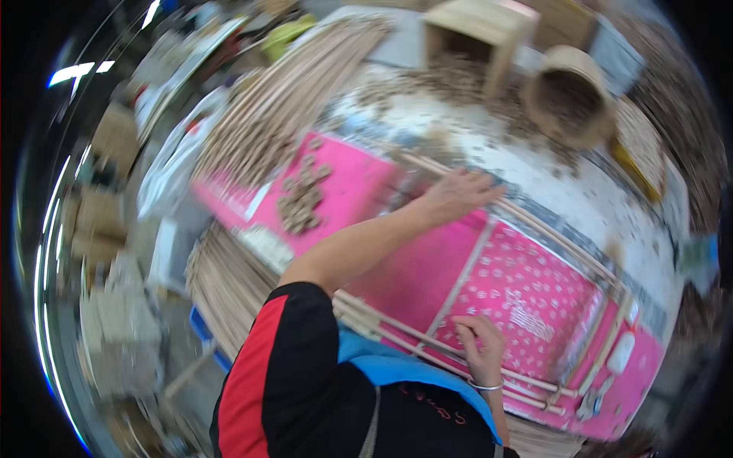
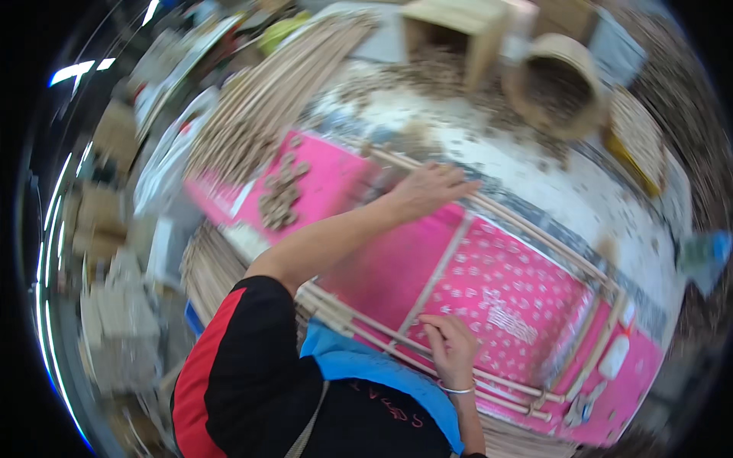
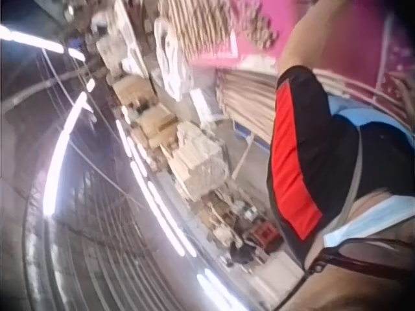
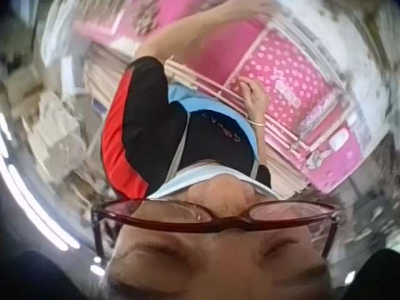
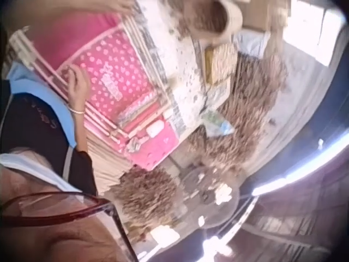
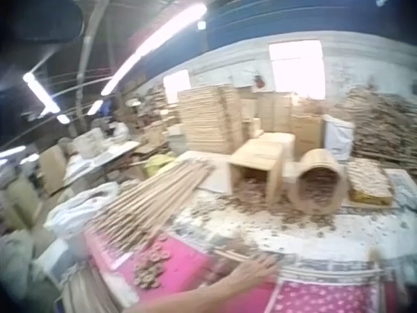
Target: Assembling wooden frame structures by applying glue to wooden sticks and attaching circular connectors.
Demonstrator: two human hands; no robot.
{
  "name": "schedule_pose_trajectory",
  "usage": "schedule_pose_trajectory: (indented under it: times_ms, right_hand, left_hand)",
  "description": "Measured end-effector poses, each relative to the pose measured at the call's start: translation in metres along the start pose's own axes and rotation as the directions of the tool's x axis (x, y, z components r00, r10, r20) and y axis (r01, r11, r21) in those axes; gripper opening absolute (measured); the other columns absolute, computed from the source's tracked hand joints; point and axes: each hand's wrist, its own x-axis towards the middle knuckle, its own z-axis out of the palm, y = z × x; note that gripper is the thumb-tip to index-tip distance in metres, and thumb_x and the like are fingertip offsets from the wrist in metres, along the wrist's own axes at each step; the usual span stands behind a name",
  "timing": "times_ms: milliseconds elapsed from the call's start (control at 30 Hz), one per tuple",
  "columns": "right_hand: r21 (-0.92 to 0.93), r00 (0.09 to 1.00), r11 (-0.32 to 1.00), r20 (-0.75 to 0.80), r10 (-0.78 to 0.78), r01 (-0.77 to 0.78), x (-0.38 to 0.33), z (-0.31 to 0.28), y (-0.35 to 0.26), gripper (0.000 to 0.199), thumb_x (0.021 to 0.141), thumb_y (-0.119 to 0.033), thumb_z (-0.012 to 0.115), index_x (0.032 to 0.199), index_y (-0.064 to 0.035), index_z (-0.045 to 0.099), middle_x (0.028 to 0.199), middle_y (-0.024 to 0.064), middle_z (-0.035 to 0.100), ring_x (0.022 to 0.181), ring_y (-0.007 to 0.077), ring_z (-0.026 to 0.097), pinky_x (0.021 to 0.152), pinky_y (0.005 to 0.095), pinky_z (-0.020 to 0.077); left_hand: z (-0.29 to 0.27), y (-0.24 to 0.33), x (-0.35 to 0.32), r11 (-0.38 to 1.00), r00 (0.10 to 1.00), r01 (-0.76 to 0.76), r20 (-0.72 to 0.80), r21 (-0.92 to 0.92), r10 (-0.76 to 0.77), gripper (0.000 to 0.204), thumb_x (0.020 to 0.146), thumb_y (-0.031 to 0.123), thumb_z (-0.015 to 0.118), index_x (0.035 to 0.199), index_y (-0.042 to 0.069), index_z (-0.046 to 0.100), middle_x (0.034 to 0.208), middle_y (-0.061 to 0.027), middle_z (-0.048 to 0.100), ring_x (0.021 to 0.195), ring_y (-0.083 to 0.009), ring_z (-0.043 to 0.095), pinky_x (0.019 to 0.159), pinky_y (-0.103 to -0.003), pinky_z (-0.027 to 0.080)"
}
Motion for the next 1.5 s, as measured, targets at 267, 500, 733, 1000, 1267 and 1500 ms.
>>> schedule_pose_trajectory:
  times_ms: [267, 500, 733, 1000, 1267, 1500]
  right_hand:
    - [-0.012, 0.957, 1.0, 0.289, 0.022, -0.019, -0.001, 0.029, -0.011, 0.014, 0.1, -0.001, 0.066, 0.109, 0.002, 0.075, 0.089, 0.0061, 0.068, 0.082, 0.0144, 0.065, 0.075, 0.0265, 0.0507]
    - [-0.038, 0.812, 0.973, 0.56, -0.167, 0.226, 0.018, 0.098, -0.057, 0.012, 0.095, 0.003, 0.069, 0.105, 0.0023, 0.074, 0.079, 0.0087, 0.061, 0.071, 0.0166, 0.058, 0.064, 0.03, 0.0437]
    - [-0.059, 0.636, 0.935, 0.748, -0.19, 0.349, 0.032, 0.156, -0.094, 0.013, 0.094, 0.004, 0.069, 0.105, 0.0024, 0.074, 0.08, 0.0076, 0.059, 0.071, 0.0164, 0.058, 0.065, 0.0288, 0.0444]
    - [-0.205, 0.639, 0.901, 0.763, -0.098, 0.383, 0.027, 0.195, -0.113, 0.011, 0.094, 0.0, 0.069, 0.104, 0.0012, 0.075, 0.079, 0.0098, 0.062, 0.071, 0.019, 0.061, 0.065, 0.0311, 0.046]
    - [-0.329, 0.706, 0.871, 0.708, -0.027, 0.364, 0.013, 0.207, -0.118, 0.013, 0.092, 0.001, 0.071, 0.103, -0.0022, 0.077, 0.087, 0.0138, 0.07, 0.079, 0.0287, 0.069, 0.07, 0.0369, 0.0527]
    - [-0.492, 0.924, 0.836, 0.379, -0.046, 0.243, 0.028, 0.149, -0.107, 0.015, 0.095, -0.001, 0.069, 0.108, -0.0021, 0.077, 0.086, 0.0113, 0.068, 0.076, 0.0242, 0.065, 0.069, 0.0358, 0.0504]
  left_hand:
    - [-0.196, 0.02, -0.193, 0.76, 0.747, 0.644, -0.285, 0.087, -0.601, 0.046, 0.094, 0.008, 0.063, 0.138, 0.021, 0.069, 0.096, -0.0049, 0.06, 0.086, -0.0237, 0.062, 0.076, -0.04, 0.05]
    - [-0.306, 0.135, -0.454, -0.015, -0.091, 0.991, -0.57, -0.135, -0.817, 0.038, 0.101, 0.001, 0.052, 0.134, 0.007, 0.069, 0.098, -0.0173, 0.066, 0.096, -0.0368, 0.066, 0.08, -0.046, 0.051]
    - [-0.284, 0.252, -0.704, -0.735, -0.591, 0.677, -0.611, -0.021, -0.527, 0.043, 0.1, 0.006, 0.056, 0.142, 0.012, 0.062, 0.113, -0.021, 0.066, 0.107, -0.0433, 0.064, 0.092, -0.052, 0.051]
    - [-0.244, 0.281, -0.81, -0.945, -0.874, 0.323, -0.4, -0.058, -0.275, 0.037, 0.101, 0.009, 0.06, 0.137, 0.018, 0.064, 0.117, -0.0199, 0.068, 0.109, -0.0432, 0.067, 0.092, -0.057, 0.053]
    - [-0.197, 0.269, -0.892, -0.869, -0.803, 0.494, -0.374, 0.019, -0.464, 0.027, 0.102, 0.013, 0.055, 0.126, 0.008, 0.066, 0.107, -0.0243, 0.073, 0.104, -0.046, 0.07, 0.087, -0.059, 0.054]
    - [-0.21, 0.283, -0.924, -0.747, -0.758, 0.651, -0.168, -0.135, -0.631, 0.054, 0.097, 0.027, 0.065, 0.142, -0.003, 0.06, 0.134, -0.0257, 0.069, 0.122, -0.0434, 0.065, 0.103, -0.048, 0.05]
